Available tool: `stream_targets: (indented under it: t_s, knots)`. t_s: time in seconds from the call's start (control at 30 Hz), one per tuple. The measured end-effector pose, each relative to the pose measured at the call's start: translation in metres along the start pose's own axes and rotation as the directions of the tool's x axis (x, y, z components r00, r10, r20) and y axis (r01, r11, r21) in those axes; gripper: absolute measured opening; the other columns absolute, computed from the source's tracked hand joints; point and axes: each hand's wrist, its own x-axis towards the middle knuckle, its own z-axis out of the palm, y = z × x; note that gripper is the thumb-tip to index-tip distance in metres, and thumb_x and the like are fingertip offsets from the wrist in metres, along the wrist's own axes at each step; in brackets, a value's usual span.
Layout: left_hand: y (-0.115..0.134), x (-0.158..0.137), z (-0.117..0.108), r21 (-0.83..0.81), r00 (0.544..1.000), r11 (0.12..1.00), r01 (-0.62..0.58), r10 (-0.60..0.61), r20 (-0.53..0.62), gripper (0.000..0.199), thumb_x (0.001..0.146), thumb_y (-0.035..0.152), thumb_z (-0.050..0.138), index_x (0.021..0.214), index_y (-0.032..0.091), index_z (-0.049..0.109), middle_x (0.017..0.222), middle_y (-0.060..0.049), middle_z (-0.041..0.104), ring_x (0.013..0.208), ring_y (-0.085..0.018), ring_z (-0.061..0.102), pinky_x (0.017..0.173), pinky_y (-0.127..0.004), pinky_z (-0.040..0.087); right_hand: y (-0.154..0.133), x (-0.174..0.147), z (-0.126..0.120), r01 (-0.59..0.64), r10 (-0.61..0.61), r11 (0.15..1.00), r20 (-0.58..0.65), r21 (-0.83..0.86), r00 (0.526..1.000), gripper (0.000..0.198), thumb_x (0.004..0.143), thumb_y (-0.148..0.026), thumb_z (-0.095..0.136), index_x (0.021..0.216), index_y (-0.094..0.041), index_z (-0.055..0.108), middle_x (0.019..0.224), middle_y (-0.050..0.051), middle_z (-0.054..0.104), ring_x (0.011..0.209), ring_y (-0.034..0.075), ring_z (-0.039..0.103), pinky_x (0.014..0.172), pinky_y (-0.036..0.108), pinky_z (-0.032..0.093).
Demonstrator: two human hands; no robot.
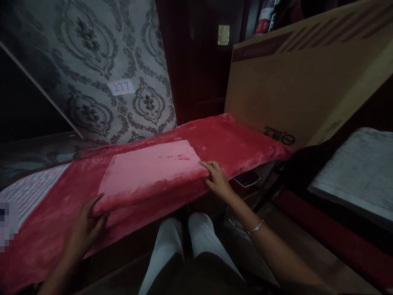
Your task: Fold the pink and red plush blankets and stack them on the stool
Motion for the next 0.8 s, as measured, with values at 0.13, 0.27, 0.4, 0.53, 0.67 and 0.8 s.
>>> stream_targets:
  t_s: [0.13,0.27,0.4,0.53,0.67,0.8]
  knots:
    - [-0.001,0.002,-0.001,0.030,0.999,1.000,-0.007,0.008,-0.031,0.043,0.077,0.039,0.054,0.117,0.026,0.062,0.110,-0.011,0.062,0.104,-0.031,0.059,0.094,-0.045,0.047,0.001,0.003,0.002,0.114,-0.114,0.993,-0.024,-0.002,0.993,0.058,0.072,-0.006,0.050,0.122,-0.028,0.067,0.124,0.008,0.060,0.119,0.025,0.056,0.106,0.048,0.044]
    - [0.001,0.000,0.002,0.040,0.998,0.999,-0.001,0.003,-0.066,0.037,0.076,0.038,0.051,0.109,0.026,0.062,0.106,-0.010,0.061,0.100,-0.031,0.059,0.093,-0.046,0.048,0.005,-0.001,0.006,0.152,-0.151,0.988,-0.076,0.004,0.986,0.047,0.073,-0.005,0.045,0.108,-0.026,0.070,0.116,0.008,0.065,0.112,0.024,0.061,0.101,0.046,0.048]
    - [0.006,-0.010,0.000,-0.033,0.985,0.988,0.152,-0.154,-0.072,0.050,0.071,0.046,0.058,0.115,0.023,0.060,0.110,-0.011,0.061,0.100,-0.032,0.060,0.093,-0.047,0.049,0.004,-0.010,0.005,0.066,-0.062,0.997,-0.112,0.038,0.992,0.038,0.078,-0.013,0.047,0.107,-0.025,0.070,0.113,0.008,0.069,0.110,0.025,0.063,0.099,0.046,0.049]
    - [0.022,-0.019,-0.013,-0.233,0.851,0.838,0.494,-0.521,-0.070,0.065,0.068,0.060,0.066,0.124,0.028,0.061,0.098,-0.004,0.068,0.084,-0.026,0.063,0.070,-0.036,0.054,-0.005,-0.010,-0.006,-0.250,0.273,0.950,-0.106,0.187,0.956,0.034,0.089,-0.029,0.045,0.113,-0.023,0.068,0.092,0.005,0.072,0.082,0.021,0.068,0.082,0.038,0.055]
    - [0.036,-0.011,-0.023,-0.402,0.728,0.633,0.662,-0.670,0.145,0.072,0.072,0.069,0.064,0.130,0.027,0.059,0.077,-0.005,0.073,0.062,-0.022,0.064,0.045,-0.027,0.043,-0.008,0.005,-0.011,-0.519,0.498,0.787,0.152,0.334,0.854,0.047,0.090,-0.051,0.049,0.125,-0.022,0.064,0.077,0.001,0.070,0.051,0.017,0.060,0.055,0.032,0.053]
    - [0.035,0.006,-0.023,-0.464,0.676,0.514,0.721,-0.669,0.309,0.096,0.067,0.072,0.070,0.147,0.025,0.045,0.070,-0.009,0.074,0.059,-0.028,0.069,0.045,-0.031,0.049,0.004,0.030,-0.006,-0.542,0.505,0.753,0.200,0.374,0.840,0.048,0.084,-0.053,0.061,0.123,-0.026,0.066,0.103,0.003,0.074,0.071,0.018,0.068,0.067,0.033,0.058]
